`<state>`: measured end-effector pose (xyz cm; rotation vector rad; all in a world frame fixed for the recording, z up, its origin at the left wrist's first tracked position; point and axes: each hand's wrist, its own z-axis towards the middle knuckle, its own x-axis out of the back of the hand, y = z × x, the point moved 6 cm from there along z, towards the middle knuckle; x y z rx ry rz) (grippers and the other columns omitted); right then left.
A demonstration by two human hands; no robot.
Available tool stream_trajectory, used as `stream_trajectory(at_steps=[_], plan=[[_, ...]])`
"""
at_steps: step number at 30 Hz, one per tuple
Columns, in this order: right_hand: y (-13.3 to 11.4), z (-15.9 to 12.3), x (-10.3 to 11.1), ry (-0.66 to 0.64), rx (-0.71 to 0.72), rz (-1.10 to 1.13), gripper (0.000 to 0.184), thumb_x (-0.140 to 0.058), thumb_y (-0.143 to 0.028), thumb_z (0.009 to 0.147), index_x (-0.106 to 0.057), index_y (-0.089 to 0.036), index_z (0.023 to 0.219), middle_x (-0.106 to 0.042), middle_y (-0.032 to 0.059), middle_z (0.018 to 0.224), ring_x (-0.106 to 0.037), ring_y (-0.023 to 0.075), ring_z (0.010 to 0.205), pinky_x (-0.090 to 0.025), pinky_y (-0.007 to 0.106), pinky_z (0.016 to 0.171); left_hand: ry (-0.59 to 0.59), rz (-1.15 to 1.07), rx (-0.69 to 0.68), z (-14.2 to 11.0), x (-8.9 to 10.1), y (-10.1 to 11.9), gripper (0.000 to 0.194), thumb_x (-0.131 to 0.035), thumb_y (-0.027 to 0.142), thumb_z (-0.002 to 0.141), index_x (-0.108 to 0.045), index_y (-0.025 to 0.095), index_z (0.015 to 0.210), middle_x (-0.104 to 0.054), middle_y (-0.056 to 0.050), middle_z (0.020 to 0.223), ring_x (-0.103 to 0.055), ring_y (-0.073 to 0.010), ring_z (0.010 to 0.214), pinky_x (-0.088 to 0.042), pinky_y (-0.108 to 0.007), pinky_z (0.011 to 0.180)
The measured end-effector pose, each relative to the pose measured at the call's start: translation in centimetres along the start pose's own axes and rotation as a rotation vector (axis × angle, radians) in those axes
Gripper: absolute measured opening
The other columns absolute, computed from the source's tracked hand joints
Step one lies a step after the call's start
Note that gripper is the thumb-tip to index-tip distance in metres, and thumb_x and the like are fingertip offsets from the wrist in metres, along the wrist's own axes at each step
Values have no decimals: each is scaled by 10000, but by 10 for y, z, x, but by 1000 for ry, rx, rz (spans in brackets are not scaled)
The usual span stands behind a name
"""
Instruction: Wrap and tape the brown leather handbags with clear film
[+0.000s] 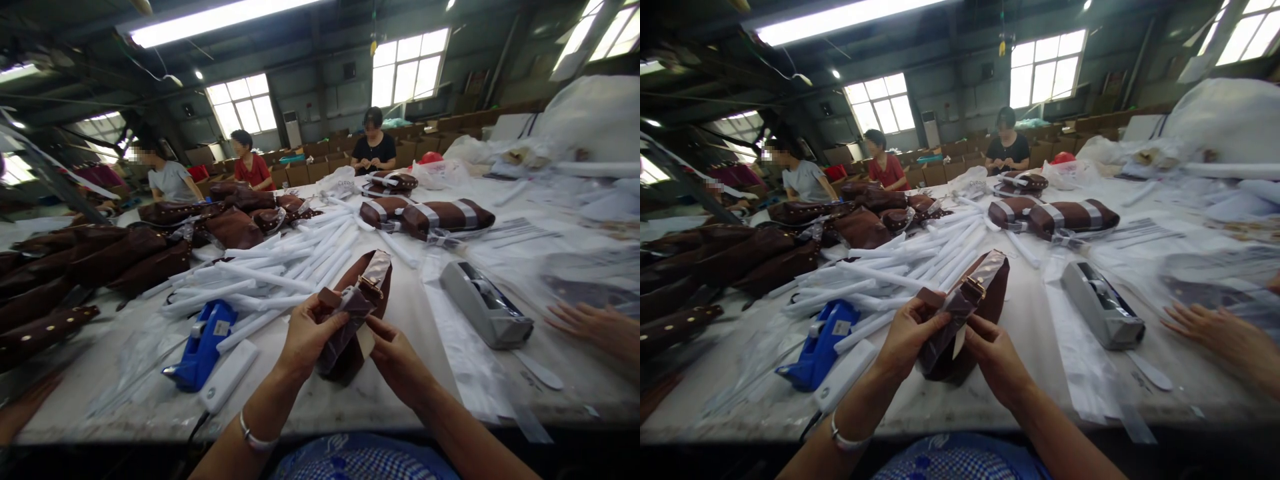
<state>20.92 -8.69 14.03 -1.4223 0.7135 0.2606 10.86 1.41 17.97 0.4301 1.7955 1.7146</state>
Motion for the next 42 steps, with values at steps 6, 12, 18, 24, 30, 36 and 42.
stream_trajectory(at_steps=[6,12,18,24,30,36,42], plan=[[14,3,5,254,199,-98,426,-818,-473,812,-718,-218,1138,-708,76,1118,-629,291,1046,-507,410,948,57,44,-41,-4,-2,-2,374,-847,327,701,-704,165,1007,-745,-49,925,-682,-199,857,-530,-251,765],[8,5,-2,341,269,-336,378,-736,-538,869,-689,-210,1051,-696,45,953,-611,254,908,-500,337,816,160,134,-93,-8,2,-3,334,-812,295,723,-716,173,1018,-742,-36,937,-677,-188,854,-527,-230,752],[7,6,1,339,286,-340,347,-748,-525,862,-635,-214,966,-651,24,877,-579,226,836,-471,309,733,164,293,-159,-19,-2,10,248,-718,271,789,-728,171,1016,-738,-29,903,-675,-206,851,-515,-239,738],[8,4,2,348,295,-354,333,-744,-513,873,-626,-215,963,-661,30,902,-568,205,787,-464,300,699,12,309,-209,-28,-7,30,215,-636,285,846,-724,158,996,-745,-44,907,-699,-237,878,-540,-256,763],[8,3,-2,343,274,-363,352,-760,-521,853,-631,-201,924,-665,36,867,-571,198,752,-461,285,658,105,646,-326,-26,2,35,194,-637,216,872,-748,196,1030,-765,-22,934,-733,-208,853,-567,-244,762],[6,3,-5,374,297,-350,362,-783,-517,829,-630,-198,908,-666,25,863,-567,189,741,-458,281,659,214,1220,-915,-49,-19,36,299,-510,99,945,-687,107,1186,-749,-117,1070,-736,-217,922,-597,-300,862],[3,2,-8,336,298,-263,357,-834,-474,786,-657,-199,926,-662,16,852,-597,215,851,-492,283,736,175,1473,-946,-59,-35,20,477,-388,54,957,-485,45,1424,-599,-211,1344,-597,-274,1249,-548,-407,1025]])
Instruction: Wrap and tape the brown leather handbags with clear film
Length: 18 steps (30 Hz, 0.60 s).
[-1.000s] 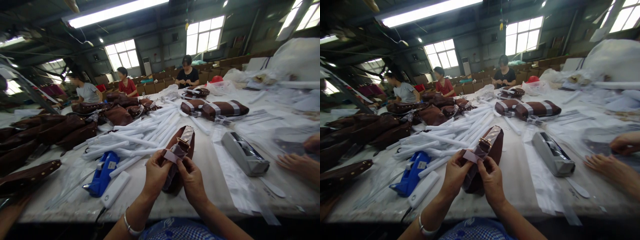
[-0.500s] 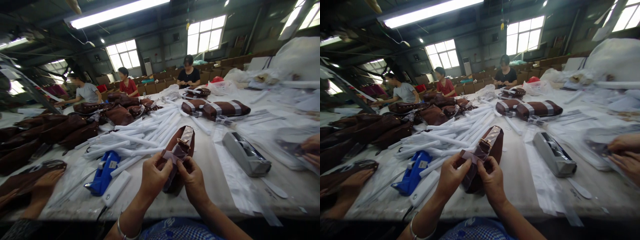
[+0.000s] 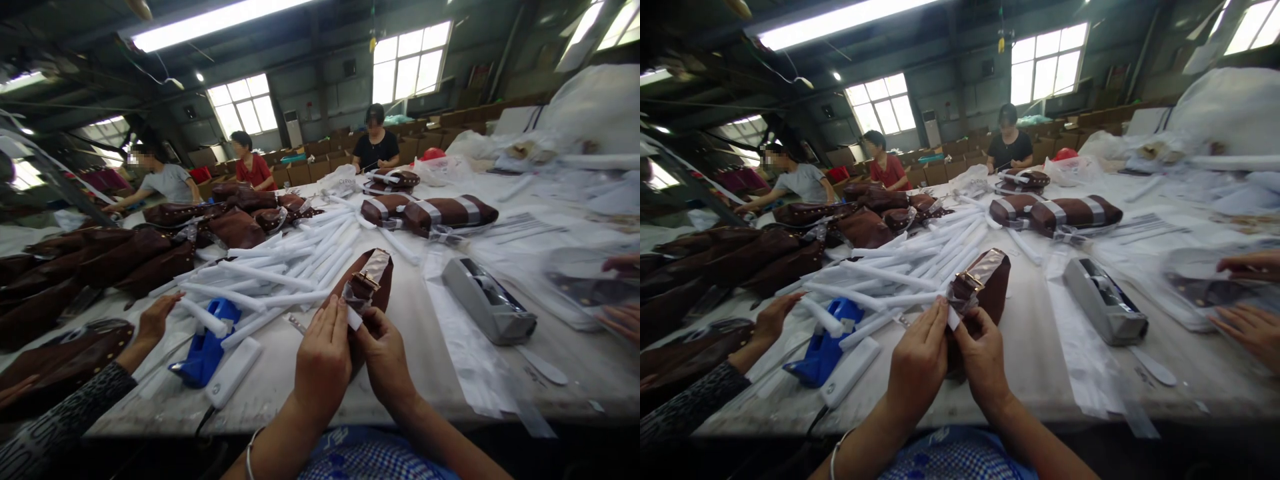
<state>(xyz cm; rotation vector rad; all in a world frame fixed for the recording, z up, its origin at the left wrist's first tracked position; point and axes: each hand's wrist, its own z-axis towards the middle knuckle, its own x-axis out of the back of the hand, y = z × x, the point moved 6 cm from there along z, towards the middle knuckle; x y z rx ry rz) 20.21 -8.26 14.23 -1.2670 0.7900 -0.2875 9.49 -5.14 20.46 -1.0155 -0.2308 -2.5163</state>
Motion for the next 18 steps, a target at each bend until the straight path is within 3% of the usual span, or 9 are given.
stream_trajectory(at_steps=[4,7,11,15,18], plan=[[-3,-3,0,-48,-93,130,369,-810,-520,808,-677,-197,924,-662,18,863,-617,194,812,-533,264,707,-37,14,-8,-4,-2,1,529,-389,64,966,-386,50,1495,-564,-221,1383,-575,-284,1274,-542,-422,1033],[-9,-6,0,-95,-90,198,404,-740,-593,854,-690,-199,929,-655,18,843,-635,196,815,-562,276,733,-36,-4,7,-5,-4,0,485,-407,84,971,-448,28,1451,-570,-232,1371,-591,-296,1253,-539,-434,1034],[-11,-7,6,-83,-85,58,413,-849,-511,772,-717,-192,999,-714,56,994,-657,238,897,-561,319,814,-41,-191,65,-3,-2,-7,447,-410,76,955,-545,38,1379,-578,-203,1374,-587,-278,1261,-513,-416,1069],[-6,-3,13,-75,-115,51,400,-858,-491,762,-754,-192,1007,-734,62,992,-654,237,919,-531,319,849,-96,-640,318,6,-1,-28,363,-525,185,946,-652,150,1284,-653,-107,1306,-610,-233,1230,-493,-356,1086],[-6,1,13,-101,-129,84,368,-868,-472,752,-773,-201,981,-742,60,968,-654,230,908,-524,317,847,-209,-986,549,9,-10,-43,351,-655,324,906,-678,200,1233,-698,-54,1228,-656,-228,1147,-538,-317,1006]])
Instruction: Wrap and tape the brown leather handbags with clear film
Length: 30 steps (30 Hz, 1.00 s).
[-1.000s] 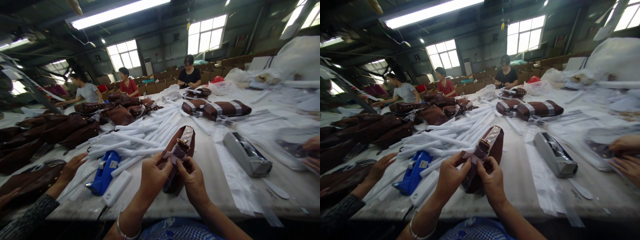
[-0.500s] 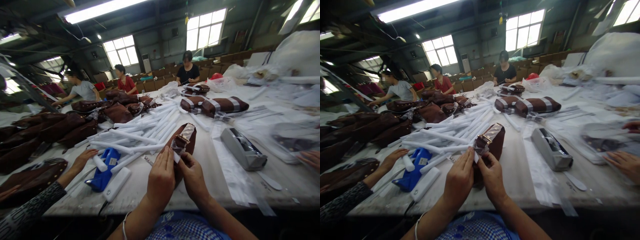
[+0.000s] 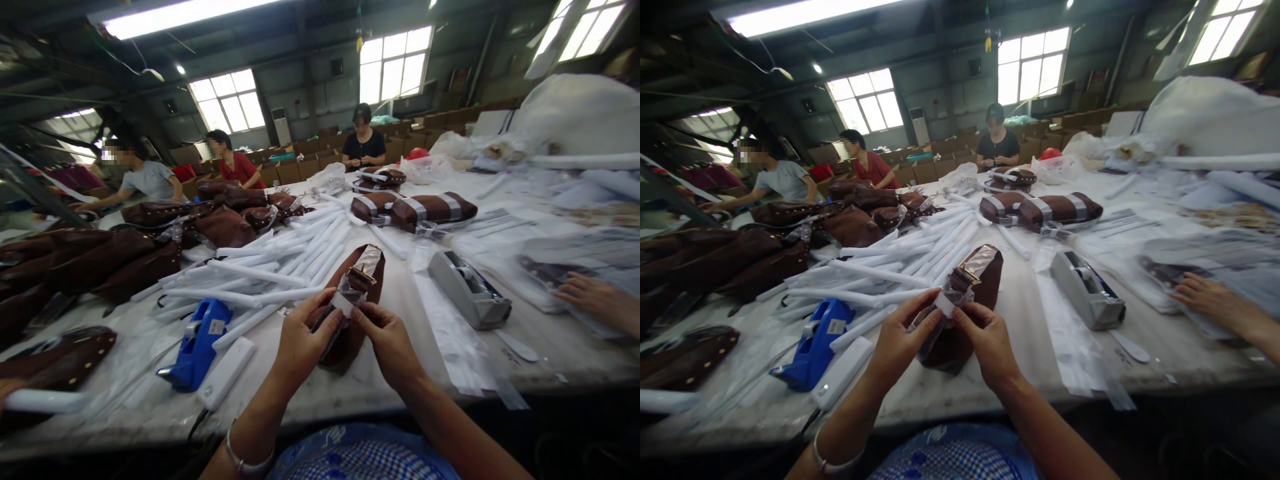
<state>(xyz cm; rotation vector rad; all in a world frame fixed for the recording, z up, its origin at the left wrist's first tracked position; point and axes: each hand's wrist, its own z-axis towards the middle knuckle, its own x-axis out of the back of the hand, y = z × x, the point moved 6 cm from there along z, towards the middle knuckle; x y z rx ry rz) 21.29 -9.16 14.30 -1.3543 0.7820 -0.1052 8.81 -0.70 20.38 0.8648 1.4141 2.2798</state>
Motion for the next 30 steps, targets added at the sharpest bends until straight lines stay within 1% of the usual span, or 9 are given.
stream_trajectory(at_steps=[3,8,12,14,16,20,22,25,30], plan=[[-1,4,1,4,4,2,349,-881,-463,732,-781,-202,941,-746,62,935,-657,227,891,-522,318,843,-119,-134,154,7,-3,-12,387,-693,391,876,-676,197,1210,-719,-50,1171,-682,-233,1072,-558,-294,921],[1,4,4,55,52,-101,351,-876,-489,718,-775,-191,872,-737,49,833,-654,209,788,-520,303,758,-190,-152,201,13,-9,-25,439,-722,446,839,-655,172,1174,-730,-61,1075,-689,-236,987,-548,-297,867],[-14,11,25,-16,187,-489,322,-740,-530,848,-752,-212,807,-713,19,751,-648,196,695,-523,299,677,-159,-145,287,14,-9,-36,550,-785,515,756,-661,161,1159,-732,-69,1068,-685,-247,970,-545,-295,836],[-38,18,62,54,321,-782,292,-669,-513,892,-760,-241,837,-727,20,839,-670,219,797,-539,331,782,-126,-150,331,14,-6,-40,597,-798,545,727,-666,161,1164,-735,-65,1061,-683,-251,980,-541,-295,852],[-69,23,121,264,400,-942,255,-670,-478,865,-764,-246,916,-726,52,996,-648,268,991,-485,400,971,-79,-169,366,13,-2,-45,628,-799,571,711,-669,160,1167,-741,-60,1039,-685,-251,976,-542,-287,845],[-116,27,251,668,329,-1040,219,-730,-340,734,-760,-191,892,-572,144,1364,-348,359,1387,-149,475,1215,-20,-195,408,16,5,-54,672,-822,589,663,-677,167,1165,-750,-55,1029,-699,-243,925,-557,-257,781],[-122,29,297,768,223,-1032,138,-757,-317,680,-742,-187,726,-546,155,1399,-298,389,1413,-119,472,1216,-20,-194,421,18,6,-59,690,-839,593,634,-686,169,1156,-753,-55,1025,-704,-244,913,-566,-252,767],[-111,34,335,795,57,-953,175,-772,-359,654,-716,-198,613,-634,134,1295,-441,386,1324,-257,463,1165,-22,-197,425,21,5,-61,696,-847,593,618,-695,161,1141,-754,-66,1023,-708,-261,929,-579,-268,778],[-97,40,343,723,15,-740,265,-810,-413,620,-751,-161,678,-616,153,1322,-533,349,1251,-350,411,1105,-4,-191,412,20,4,-53,667,-839,587,633,-695,166,1129,-753,-67,1029,-707,-268,928,-578,-298,801]])
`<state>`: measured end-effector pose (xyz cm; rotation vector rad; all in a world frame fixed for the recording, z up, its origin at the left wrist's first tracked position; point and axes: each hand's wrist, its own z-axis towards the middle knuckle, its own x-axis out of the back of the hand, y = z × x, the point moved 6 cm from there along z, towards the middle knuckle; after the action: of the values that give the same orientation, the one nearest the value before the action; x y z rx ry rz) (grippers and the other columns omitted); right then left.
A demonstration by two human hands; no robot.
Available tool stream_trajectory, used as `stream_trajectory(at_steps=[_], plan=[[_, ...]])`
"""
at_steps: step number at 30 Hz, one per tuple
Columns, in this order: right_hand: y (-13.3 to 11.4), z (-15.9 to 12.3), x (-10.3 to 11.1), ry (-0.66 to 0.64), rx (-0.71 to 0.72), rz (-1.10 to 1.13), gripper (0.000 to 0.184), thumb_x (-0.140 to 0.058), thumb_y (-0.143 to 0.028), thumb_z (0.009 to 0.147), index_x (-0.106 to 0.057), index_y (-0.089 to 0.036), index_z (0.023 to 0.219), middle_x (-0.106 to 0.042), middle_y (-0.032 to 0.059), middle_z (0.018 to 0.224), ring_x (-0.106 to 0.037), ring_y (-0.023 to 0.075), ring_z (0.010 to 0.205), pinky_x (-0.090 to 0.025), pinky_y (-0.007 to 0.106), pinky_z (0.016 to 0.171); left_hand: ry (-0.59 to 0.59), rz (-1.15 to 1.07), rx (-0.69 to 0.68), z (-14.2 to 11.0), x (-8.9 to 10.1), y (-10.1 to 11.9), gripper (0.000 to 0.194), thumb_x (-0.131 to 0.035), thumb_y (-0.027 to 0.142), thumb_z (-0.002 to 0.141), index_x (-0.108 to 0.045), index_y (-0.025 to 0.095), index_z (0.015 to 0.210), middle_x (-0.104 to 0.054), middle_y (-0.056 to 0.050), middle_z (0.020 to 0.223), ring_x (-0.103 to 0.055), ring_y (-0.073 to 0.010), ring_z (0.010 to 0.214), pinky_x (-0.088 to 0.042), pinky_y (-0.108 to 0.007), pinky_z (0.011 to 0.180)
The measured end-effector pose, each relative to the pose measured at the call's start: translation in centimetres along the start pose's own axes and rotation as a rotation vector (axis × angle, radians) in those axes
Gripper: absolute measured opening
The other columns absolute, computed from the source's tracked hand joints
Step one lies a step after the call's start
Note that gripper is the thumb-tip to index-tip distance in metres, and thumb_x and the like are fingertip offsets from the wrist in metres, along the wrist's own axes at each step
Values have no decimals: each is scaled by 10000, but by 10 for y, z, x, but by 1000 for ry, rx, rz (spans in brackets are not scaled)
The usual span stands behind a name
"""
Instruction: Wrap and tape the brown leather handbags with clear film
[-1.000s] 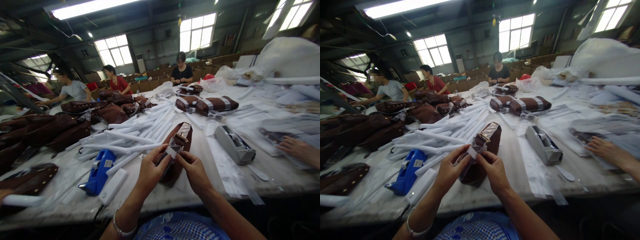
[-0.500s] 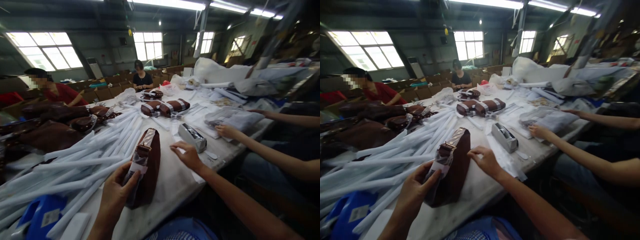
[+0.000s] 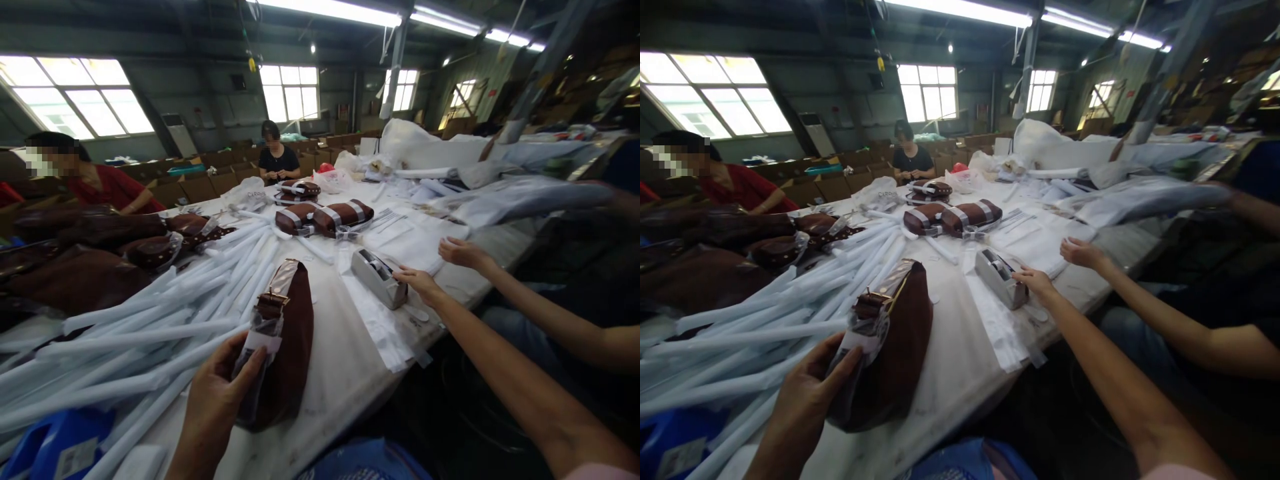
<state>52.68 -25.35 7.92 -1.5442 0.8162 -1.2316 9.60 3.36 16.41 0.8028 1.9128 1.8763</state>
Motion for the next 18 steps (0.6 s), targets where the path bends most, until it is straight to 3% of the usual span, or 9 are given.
stream_trajectory(at_steps=[2,6,10,14,18], plan=[[-6,-3,2,-21,-3,89,301,-833,-439,604,-760,-169,716,-594,153,1353,-530,348,1257,-379,419,1086,27,-10,-13,-3,-2,4,643,-825,588,649,-697,169,1118,-752,-64,1024,-702,-272,941,-570,-310,824],[-17,-15,16,-10,10,230,336,-816,-492,641,-771,-230,846,-557,62,1414,-490,287,1306,-379,402,1097,41,-17,-1,-6,-5,7,640,-822,588,656,-692,177,1129,-751,-57,1024,-695,-260,967,-548,-286,829],[-4,-35,28,39,-61,277,355,-855,-468,601,-762,-210,826,-643,84,1284,-523,301,1257,-429,407,1058,55,-6,5,-4,-5,7,651,-822,598,649,-697,180,1132,-749,-57,1042,-689,-265,989,-542,-289,837],[25,-54,28,62,-167,325,356,-891,-435,578,-746,-201,804,-719,99,995,-639,290,1030,-574,370,798,74,-7,6,-4,-5,7,643,-825,595,647,-699,189,1130,-746,-43,1066,-688,-253,992,-543,-282,852],[45,-59,19,88,-213,375,342,-922,-409,575,-710,-203,747,-699,63,808,-660,215,742,-590,320,631,57,-31,14,-4,-5,5,674,-827,599,643,-692,179,1153,-744,-52,1076,-683,-263,1023,-560,-279,832]])
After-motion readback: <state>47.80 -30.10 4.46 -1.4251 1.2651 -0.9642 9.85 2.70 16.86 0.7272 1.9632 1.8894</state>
